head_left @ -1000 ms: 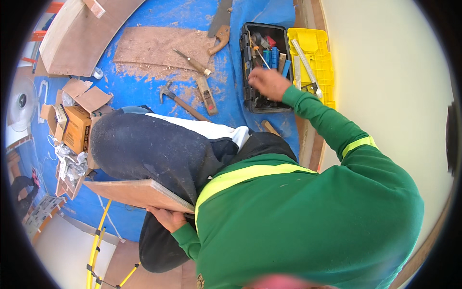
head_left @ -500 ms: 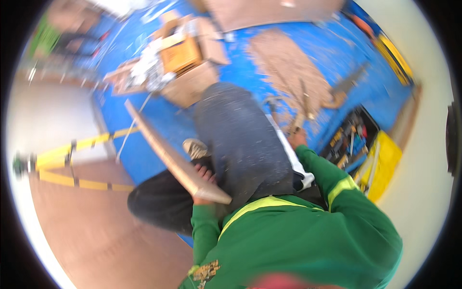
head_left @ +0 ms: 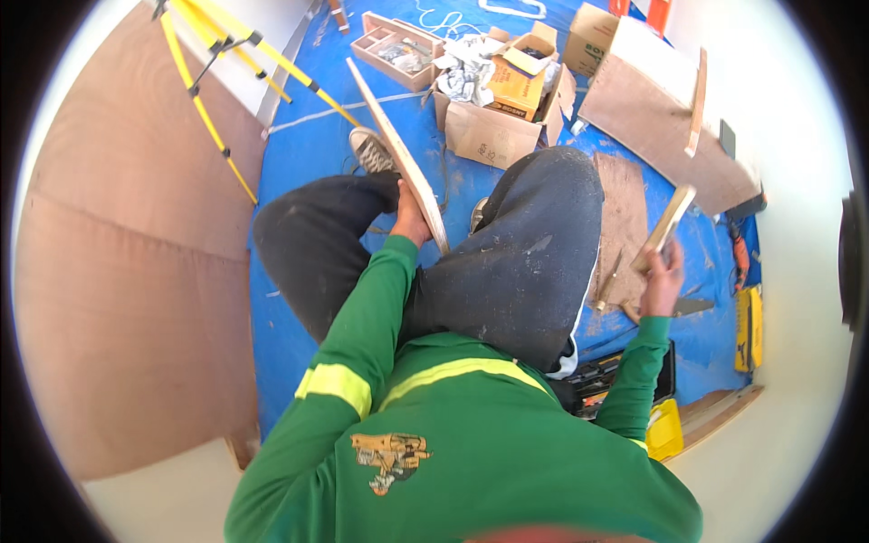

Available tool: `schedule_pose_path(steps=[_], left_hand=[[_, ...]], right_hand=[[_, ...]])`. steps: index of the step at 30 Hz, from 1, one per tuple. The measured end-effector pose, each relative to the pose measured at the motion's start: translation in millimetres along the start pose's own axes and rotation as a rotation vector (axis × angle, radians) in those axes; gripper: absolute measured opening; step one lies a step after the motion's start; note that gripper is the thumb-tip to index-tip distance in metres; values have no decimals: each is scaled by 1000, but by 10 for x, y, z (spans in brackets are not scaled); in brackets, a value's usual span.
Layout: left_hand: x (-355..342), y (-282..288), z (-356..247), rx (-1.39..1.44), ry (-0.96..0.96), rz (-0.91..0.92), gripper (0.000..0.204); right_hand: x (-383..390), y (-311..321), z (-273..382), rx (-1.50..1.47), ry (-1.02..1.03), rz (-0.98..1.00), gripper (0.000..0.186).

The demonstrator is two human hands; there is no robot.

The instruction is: The person smooths a wooden plank with a hand plane, then fits it into a curved wall section. They remove the plank, mark it with a pencil, and use a hammer to tap it into place. The person repeats smoothing and fitting actions on the plank.

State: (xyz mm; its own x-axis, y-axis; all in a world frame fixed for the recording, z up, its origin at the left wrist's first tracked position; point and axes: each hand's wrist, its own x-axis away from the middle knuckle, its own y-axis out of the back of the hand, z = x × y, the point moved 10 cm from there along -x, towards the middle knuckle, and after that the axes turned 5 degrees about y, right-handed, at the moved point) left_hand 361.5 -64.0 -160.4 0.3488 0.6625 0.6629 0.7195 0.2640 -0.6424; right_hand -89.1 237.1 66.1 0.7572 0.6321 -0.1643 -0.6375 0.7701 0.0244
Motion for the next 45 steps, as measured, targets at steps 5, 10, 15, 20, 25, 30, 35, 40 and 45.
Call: schedule_pose_path(steps=[5, 10, 15, 20, 25, 30, 35, 40, 45], left_hand=[[-42, -55, 103, -11, -66, -110, 81], [-121, -222, 265, 124, -56, 33, 91], [-213, -227, 322, 108, -127, 29, 86], [-531, -166, 235, 172, -160, 184, 86], [-806, 378, 172, 63, -197, -75, 89], [-1214, 599, 58, 66, -146, -155, 96], [-1478, 592, -144, 113, -219, 79, 85], [-1539, 816, 110, 115, -49, -109, 87], [-1496, 746, 148, 57, -121, -154, 100]], right_hand=[[-92, -671, 1626, -141, 271, 163, 64], [423, -1972, 1681, -354, 178, 363, 57], [644, -3309, 792, -100, -15, 630, 47], [813, -3711, 439, 268, 235, 759, 56], [786, -3891, 199, 625, 158, 1013, 59], [892, -4172, 274, 453, 434, 960, 49], [948, -4355, 145, 474, 425, 789, 56], [1101, -4192, 85, 700, 435, 838, 59], [947, -4167, -2, 494, 450, 716, 60]])
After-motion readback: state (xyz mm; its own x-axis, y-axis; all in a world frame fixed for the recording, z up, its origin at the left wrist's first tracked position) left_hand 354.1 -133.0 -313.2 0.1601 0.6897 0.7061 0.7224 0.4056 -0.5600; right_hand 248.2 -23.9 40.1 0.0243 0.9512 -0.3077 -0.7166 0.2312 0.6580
